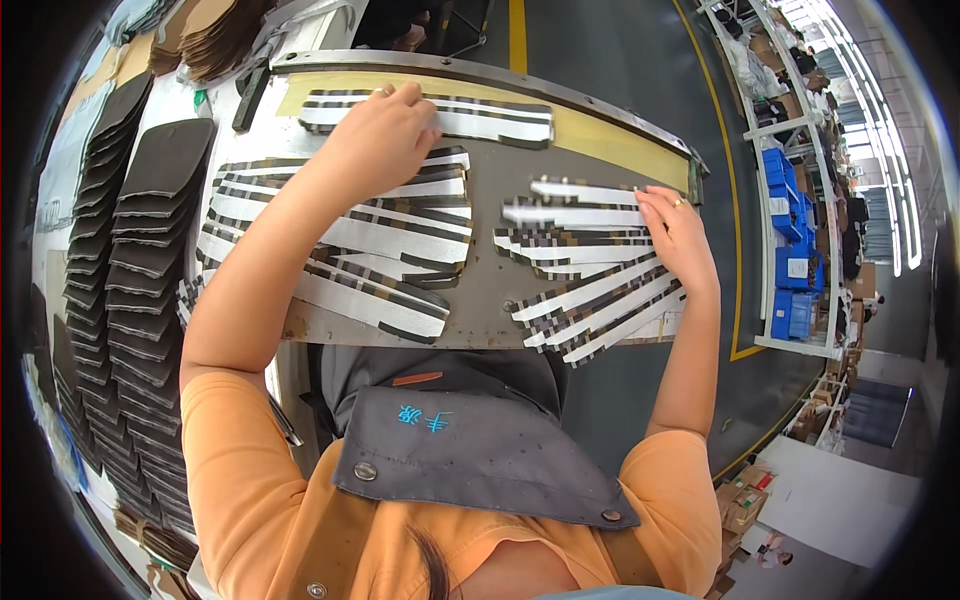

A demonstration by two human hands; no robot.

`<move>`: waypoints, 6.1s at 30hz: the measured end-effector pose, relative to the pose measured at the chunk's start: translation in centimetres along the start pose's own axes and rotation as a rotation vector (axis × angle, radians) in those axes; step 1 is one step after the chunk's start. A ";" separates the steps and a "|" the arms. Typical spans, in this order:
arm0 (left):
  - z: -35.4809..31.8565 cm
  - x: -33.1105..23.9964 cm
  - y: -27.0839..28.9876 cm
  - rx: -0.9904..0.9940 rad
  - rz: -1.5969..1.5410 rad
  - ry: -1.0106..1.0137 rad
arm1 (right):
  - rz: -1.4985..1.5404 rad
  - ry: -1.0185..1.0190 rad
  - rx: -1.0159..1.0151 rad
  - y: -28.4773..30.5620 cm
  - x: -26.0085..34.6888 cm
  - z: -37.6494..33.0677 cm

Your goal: Arranging and aligning thin leather straps into a metal press or guide jig on a workshop table.

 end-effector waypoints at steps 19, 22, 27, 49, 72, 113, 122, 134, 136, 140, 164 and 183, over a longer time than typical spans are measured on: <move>-0.6 -5.7 0.0 -0.003 -0.280 -0.199 | 0.289 0.476 -0.181 -4.0 15.6 9.8; -0.9 -5.4 -0.8 -0.110 -0.108 -0.225 | 0.504 0.258 -0.078 -4.1 14.1 11.0; -0.7 -5.0 -1.3 0.050 -0.080 -0.173 | 1.070 -0.067 -0.156 -0.4 7.8 11.9; -0.4 -5.1 -1.1 0.110 -0.286 -0.155 | 0.084 0.395 -0.091 -5.2 14.2 9.1; 0.3 0.0 -1.9 -0.120 0.225 0.039 | -0.180 0.108 -0.014 -5.8 9.7 7.5; -0.4 -0.2 0.4 -0.064 0.013 0.051 | 0.318 0.321 -0.083 -3.8 15.1 9.0; -0.6 -3.8 -1.5 0.039 -0.111 -0.160 | 0.054 0.624 -0.194 -6.1 18.5 10.7; -0.7 -3.3 -0.7 0.090 -0.153 -0.161 | 1.196 -0.056 -0.739 6.3 1.6 13.0; -0.8 -3.1 -0.5 0.097 -0.165 -0.161 | 0.808 -0.032 -0.829 8.0 3.0 11.6; -0.2 -3.5 -0.3 0.087 -0.221 -0.178 | 0.240 0.387 -0.503 1.6 11.2 10.6; 0.3 -0.4 -0.6 -0.144 0.259 0.024 | -0.199 0.154 -0.076 -5.4 10.1 8.2; -0.3 -2.2 0.3 -0.030 0.055 -0.011 | 0.014 0.264 -0.110 -4.9 10.6 11.2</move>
Point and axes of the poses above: each hand's wrist, its own z-axis towards the middle knuckle, its own y-axis out of the back of the hand, x = y × z, the point moved 10 cm from there along z, towards the middle knuckle, and after that the axes turned 2 degrees about z, right-handed, at the moved point
